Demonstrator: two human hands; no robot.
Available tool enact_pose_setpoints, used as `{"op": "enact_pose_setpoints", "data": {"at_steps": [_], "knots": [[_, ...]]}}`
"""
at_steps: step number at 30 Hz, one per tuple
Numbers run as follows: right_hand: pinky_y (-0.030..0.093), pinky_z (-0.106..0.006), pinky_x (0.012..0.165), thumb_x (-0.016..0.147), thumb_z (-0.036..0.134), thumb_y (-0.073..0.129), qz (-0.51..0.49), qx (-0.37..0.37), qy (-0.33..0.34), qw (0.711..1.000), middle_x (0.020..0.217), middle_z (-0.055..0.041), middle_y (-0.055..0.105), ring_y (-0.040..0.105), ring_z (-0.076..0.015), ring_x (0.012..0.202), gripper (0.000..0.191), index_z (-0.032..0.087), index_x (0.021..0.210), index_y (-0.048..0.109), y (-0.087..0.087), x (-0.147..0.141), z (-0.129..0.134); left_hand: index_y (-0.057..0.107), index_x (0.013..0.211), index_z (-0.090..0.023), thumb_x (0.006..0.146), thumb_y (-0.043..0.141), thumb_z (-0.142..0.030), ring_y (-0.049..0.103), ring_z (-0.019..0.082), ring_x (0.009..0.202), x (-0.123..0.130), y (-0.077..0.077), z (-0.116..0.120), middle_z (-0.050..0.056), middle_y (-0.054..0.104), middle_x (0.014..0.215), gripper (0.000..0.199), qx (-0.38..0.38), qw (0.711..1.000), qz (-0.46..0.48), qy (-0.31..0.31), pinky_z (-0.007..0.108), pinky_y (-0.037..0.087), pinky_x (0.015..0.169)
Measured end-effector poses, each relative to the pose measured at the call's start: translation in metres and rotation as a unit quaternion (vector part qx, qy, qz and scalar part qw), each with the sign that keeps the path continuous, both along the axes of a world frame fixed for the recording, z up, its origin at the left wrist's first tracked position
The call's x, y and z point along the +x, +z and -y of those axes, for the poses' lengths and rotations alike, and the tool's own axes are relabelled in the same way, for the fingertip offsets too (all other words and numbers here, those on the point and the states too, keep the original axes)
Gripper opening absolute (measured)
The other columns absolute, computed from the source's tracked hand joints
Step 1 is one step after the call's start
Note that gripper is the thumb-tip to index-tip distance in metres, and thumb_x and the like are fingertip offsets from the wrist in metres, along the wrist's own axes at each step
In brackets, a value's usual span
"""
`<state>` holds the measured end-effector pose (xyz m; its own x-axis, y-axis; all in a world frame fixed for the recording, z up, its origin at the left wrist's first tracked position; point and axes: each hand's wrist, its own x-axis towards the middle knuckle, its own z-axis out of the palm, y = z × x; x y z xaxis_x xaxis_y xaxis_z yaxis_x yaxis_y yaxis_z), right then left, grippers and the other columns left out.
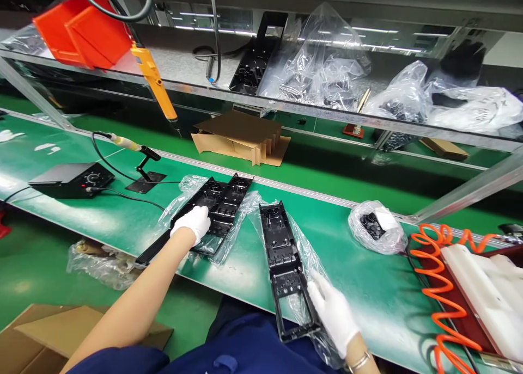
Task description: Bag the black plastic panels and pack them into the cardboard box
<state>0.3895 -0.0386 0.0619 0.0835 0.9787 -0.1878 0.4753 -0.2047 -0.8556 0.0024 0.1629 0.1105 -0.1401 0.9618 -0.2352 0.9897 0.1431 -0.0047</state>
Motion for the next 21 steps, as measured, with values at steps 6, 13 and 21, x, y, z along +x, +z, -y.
{"op": "enact_pose_setpoints", "data": {"at_steps": [6, 13, 21], "knots": [[0.047, -0.053, 0.108, 0.095, 0.052, 0.048, 0.21, -0.121, -0.014, 0.97, 0.136, -0.0244, 0.062, 0.062, -0.0393, 0.125, 0.074, 0.003, 0.151, 0.052, 0.027, 0.016, -0.015, 0.068, 0.118, -0.016, 0.095, 0.04, -0.037, 0.073, 0.034, 0.106, -0.01, -0.002, -0.01, 0.022, 0.074, 0.119, 0.041, -0.033, 0.999, -0.002, -0.008, 0.044, 0.055, 0.088], [0.054, -0.037, 0.093, 0.096, 0.027, 0.043, 0.079, -0.145, 0.104, 0.981, 0.119, -0.0124, 0.076, 0.074, -0.0262, 0.102, 0.063, 0.015, 0.157, 0.043, 0.017, -0.044, -0.025, 0.068, 0.118, -0.016, 0.092, 0.044, -0.034, 0.074, 0.037, 0.098, -0.005, 0.01, -0.009, 0.023, 0.076, 0.111, 0.039, -0.038, 0.999, -0.012, -0.017, 0.045, 0.054, 0.081], [0.051, -0.036, 0.1, 0.097, 0.018, 0.037, 0.096, -0.103, 0.117, 0.983, 0.123, -0.0162, 0.074, 0.072, -0.0267, 0.111, 0.059, 0.011, 0.155, 0.044, 0.012, -0.087, -0.075, 0.075, 0.107, -0.024, 0.096, 0.047, -0.043, 0.071, 0.03, 0.109, 0.01, 0.038, 0.053, 0.011, 0.075, 0.116, 0.035, -0.041, 0.983, 0.027, -0.178, 0.041, 0.05, 0.096]]}}
